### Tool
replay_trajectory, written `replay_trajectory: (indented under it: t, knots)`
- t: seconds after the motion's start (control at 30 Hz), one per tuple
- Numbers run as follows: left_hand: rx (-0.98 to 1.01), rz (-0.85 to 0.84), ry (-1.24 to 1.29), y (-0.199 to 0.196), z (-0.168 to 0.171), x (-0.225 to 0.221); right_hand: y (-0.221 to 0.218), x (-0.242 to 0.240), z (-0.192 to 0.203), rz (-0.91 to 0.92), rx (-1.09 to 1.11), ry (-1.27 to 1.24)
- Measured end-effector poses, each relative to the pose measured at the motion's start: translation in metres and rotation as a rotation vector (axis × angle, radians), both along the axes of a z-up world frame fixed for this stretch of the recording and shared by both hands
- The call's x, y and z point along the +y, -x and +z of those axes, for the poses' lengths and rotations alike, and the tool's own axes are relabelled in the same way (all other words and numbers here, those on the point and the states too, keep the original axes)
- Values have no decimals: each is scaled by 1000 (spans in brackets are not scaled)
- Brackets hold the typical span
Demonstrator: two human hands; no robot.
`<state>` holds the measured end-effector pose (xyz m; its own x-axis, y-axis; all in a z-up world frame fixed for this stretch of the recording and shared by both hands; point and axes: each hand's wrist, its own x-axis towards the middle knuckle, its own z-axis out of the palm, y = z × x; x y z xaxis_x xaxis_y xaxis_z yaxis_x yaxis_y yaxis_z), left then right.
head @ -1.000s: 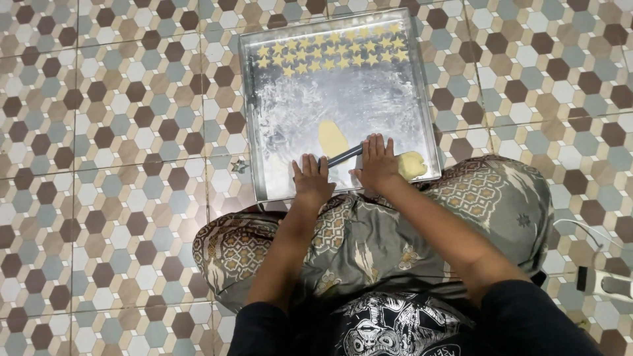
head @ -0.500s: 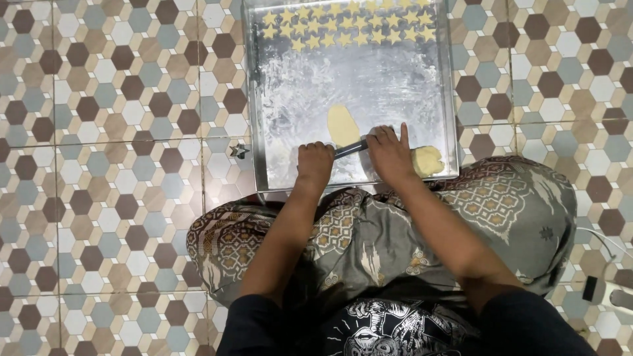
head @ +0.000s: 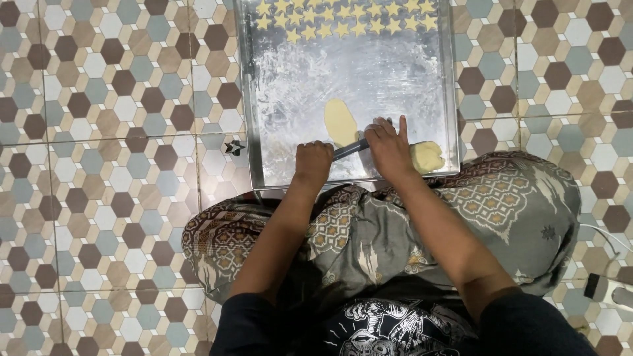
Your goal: Picking up star-shaped dough cutouts from a tray, gathering remaining scraps, and rolling out a new piece of dough using a rolling pin.
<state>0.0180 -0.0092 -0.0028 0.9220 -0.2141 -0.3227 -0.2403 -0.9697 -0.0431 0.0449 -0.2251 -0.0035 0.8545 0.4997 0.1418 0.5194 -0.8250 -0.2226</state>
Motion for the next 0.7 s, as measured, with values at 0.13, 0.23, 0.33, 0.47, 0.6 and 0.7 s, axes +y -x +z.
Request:
replay_trajectory:
  t: [0.13,0.23,0.33,0.47,0.6,0.7]
  knots:
    - [2,13,52,6,1,0,1,0,10,21,68,16]
    - [7,8,77,8,-2,3,1,0,10,21,113,28]
    - [19,13,98,8,2,4,1,-3,12,37,120,53]
    - [-31,60,157,8,30,6,-6,-10,23,50,149,69]
    - [-155,169,224,-4,22,24,-21,4,37,64,134,15]
    - [-252,271,229,-13,39,28,-36,14,34,92,134,4]
